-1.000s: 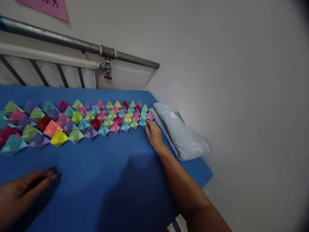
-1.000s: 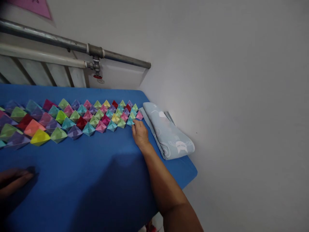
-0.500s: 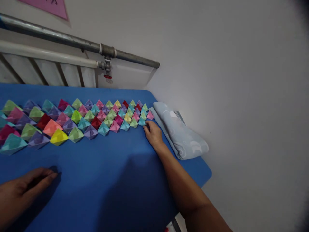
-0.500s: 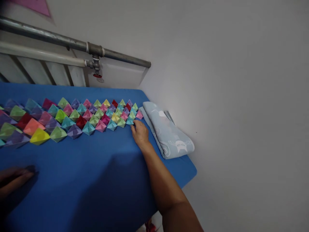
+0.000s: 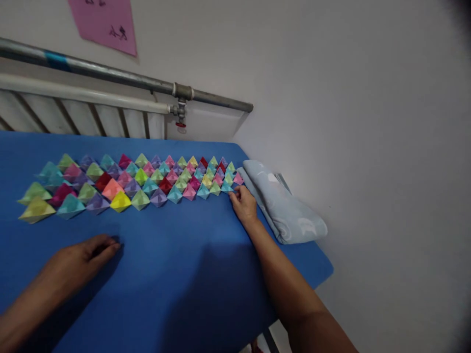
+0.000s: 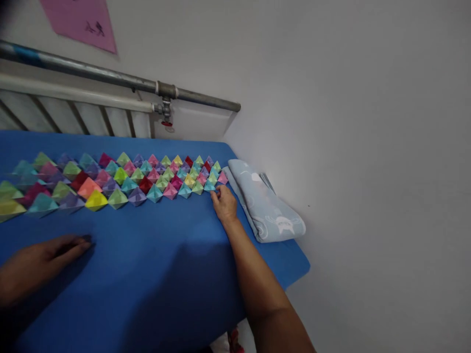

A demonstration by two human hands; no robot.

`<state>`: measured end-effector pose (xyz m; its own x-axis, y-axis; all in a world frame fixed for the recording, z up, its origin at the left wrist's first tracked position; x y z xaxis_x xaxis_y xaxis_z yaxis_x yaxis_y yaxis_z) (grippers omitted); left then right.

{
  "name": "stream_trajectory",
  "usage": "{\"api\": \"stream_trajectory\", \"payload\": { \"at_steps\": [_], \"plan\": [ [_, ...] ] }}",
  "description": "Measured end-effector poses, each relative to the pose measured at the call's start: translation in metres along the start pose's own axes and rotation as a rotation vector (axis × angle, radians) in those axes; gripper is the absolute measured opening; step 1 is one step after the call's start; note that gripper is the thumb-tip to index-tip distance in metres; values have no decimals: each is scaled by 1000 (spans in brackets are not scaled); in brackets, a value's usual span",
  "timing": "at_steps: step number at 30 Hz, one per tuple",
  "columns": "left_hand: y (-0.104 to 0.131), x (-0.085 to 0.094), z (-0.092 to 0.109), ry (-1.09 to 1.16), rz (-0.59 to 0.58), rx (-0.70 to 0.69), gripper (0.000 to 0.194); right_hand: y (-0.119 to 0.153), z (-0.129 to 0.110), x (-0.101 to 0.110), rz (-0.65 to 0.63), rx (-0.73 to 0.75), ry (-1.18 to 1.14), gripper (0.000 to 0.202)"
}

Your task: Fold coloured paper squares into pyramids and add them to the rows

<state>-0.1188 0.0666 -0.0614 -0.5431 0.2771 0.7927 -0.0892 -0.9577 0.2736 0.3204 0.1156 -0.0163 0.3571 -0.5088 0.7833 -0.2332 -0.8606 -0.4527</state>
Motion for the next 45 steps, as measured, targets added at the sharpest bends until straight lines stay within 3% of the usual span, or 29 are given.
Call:
{"api": "stream_trajectory", "payload": {
  "at_steps": [2,4,10,16,24,35,45],
  "plan": [
    [7,5,21,10,-70,7,43,1,-2,2,15,-3,-10,19],
    [11,10,31,3,-54,5,40,4,-6,4,27,1,-19,18],
    [16,14,36,-17,55,-75,32,29,-30,5,-9,49,-66,17],
    [41,15,47,-27,137,-89,27,42,-40,4,-3,45,-120,14],
    [48,9,42,5,175,-82,30,19,-40,-6,17,24,-152,30],
    [34,6,27,82,201,-60,36,6,-40,-23,-28,42,-164,24],
    [36,9,32,107,202,-76,33,3,-43,-23,-28,76,-163,24]
  ]
}}
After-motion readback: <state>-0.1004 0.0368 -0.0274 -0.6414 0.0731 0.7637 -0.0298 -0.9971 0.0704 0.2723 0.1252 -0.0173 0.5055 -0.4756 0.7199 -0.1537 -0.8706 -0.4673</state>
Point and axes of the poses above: each hand's wrist, its own y-axis away from the middle knuckle, its own x-axis out of the back of the hand, z = x × y, the point moved 6 cm from there along -y, towards the middle knuckle, and after that the axes turned 7 degrees about y, right-handed, at the moved point
